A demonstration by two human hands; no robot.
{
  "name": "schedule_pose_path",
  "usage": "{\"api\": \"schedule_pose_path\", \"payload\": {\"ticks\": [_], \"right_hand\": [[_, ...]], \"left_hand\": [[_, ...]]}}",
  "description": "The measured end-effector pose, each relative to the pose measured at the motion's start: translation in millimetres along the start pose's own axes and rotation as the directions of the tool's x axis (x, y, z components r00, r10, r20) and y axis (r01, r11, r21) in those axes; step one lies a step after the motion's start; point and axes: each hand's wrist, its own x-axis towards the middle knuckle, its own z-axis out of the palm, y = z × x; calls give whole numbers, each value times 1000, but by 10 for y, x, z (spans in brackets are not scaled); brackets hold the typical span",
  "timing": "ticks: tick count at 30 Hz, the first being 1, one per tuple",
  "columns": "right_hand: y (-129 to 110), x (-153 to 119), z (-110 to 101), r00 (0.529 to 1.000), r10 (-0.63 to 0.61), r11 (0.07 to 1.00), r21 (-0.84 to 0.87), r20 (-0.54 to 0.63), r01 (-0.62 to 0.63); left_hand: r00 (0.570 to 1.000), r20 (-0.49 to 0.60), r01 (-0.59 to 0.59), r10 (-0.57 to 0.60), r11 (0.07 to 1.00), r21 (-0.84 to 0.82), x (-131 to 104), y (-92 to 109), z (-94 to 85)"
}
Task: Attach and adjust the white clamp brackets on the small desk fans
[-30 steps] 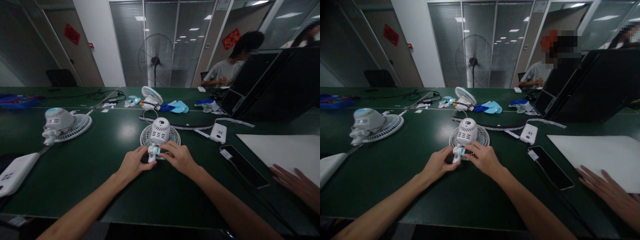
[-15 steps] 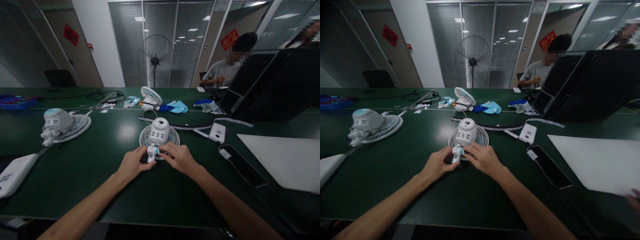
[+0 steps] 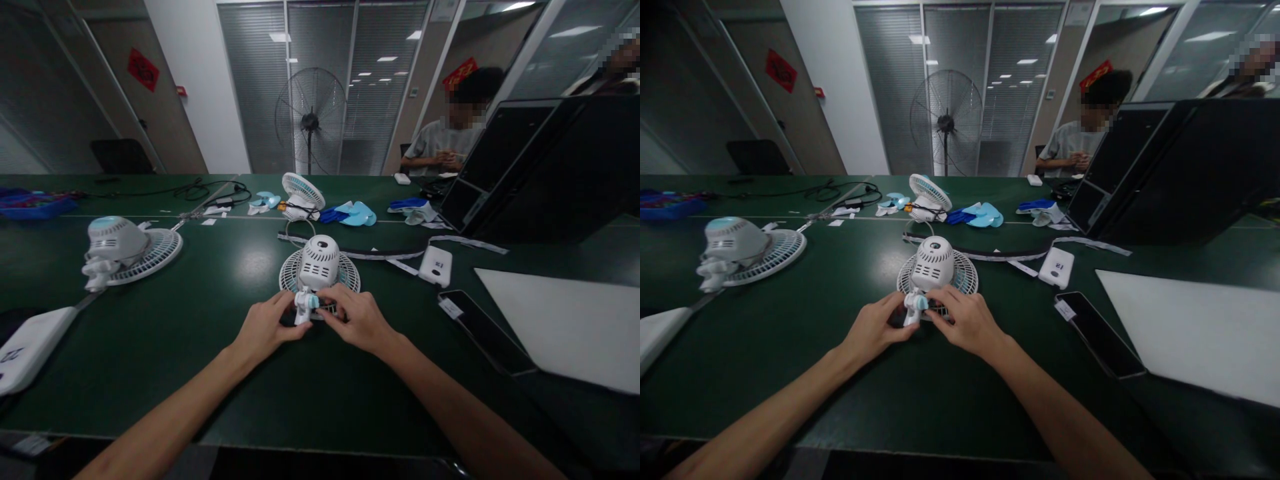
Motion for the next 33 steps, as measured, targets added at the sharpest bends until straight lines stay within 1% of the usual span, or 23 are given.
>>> {"api": "schedule_pose_path", "payload": {"ticks": [3, 5, 7, 10, 12, 14, 18, 20, 22, 24, 27, 29, 30, 33], "right_hand": [[54, -6, -22, 999, -49, 998, -44, 12, 49], [60, 9, -6, 999, -46, 998, -41, 0, 46], [33, 38, 25, 1000, -10, 1000, 19, -23, 10], [-37, 77, 68, 994, 100, 978, 187, -54, -89], [-67, 78, 75, 986, 156, 960, 246, -64, -135], [-69, 56, 57, 987, 146, 968, 217, -67, -128], [-20, 11, -8, 1000, 8, 997, 77, -5, -8], [-3, 17, -18, 1000, -14, 998, 54, -6, 14], [-4, 39, -4, 999, 17, 996, 86, -35, -13], [-21, 62, 24, 995, 79, 985, 155, -55, -70], [-46, 71, 56, 988, 150, 965, 221, -34, -139], [-51, 59, 66, 989, 147, 968, 207, -12, -142], [-50, 52, 68, 990, 140, 972, 193, -1, -137], [-39, 35, 75, 992, 125, 980, 151, 35, -129]], "left_hand": [[1000, 1, -5, 5, 1000, -5, -3, -3, 8], [1000, 6, -4, 4, 1000, 1, -4, -2, 14], [1000, 15, -2, 2, 1000, 14, -2, 2, 17], [1000, 16, 3, -3, 999, 34, 2, 9, 14], [1000, 11, 2, -2, 999, 36, 4, 13, 12], [1000, 5, -4, 3, 999, 33, 3, 13, 12], [1000, 3, -14, 14, 1000, 25, 4, 1, 18], [1000, 2, -14, 14, 999, 30, 6, -6, 20], [1000, 1, -15, 15, 999, 38, 4, -7, 22], [1000, -9, -17, 18, 999, 47, -5, 5, 30], [997, -70, 25, -25, 1000, 6, -28, 51, 45], [990, -125, 58, -64, 997, -48, -32, 88, 45], [988, -137, 58, -65, 997, -59, -25, 103, 38], [993, -115, 11, -15, 999, -39, 34, 114, -17]]}}
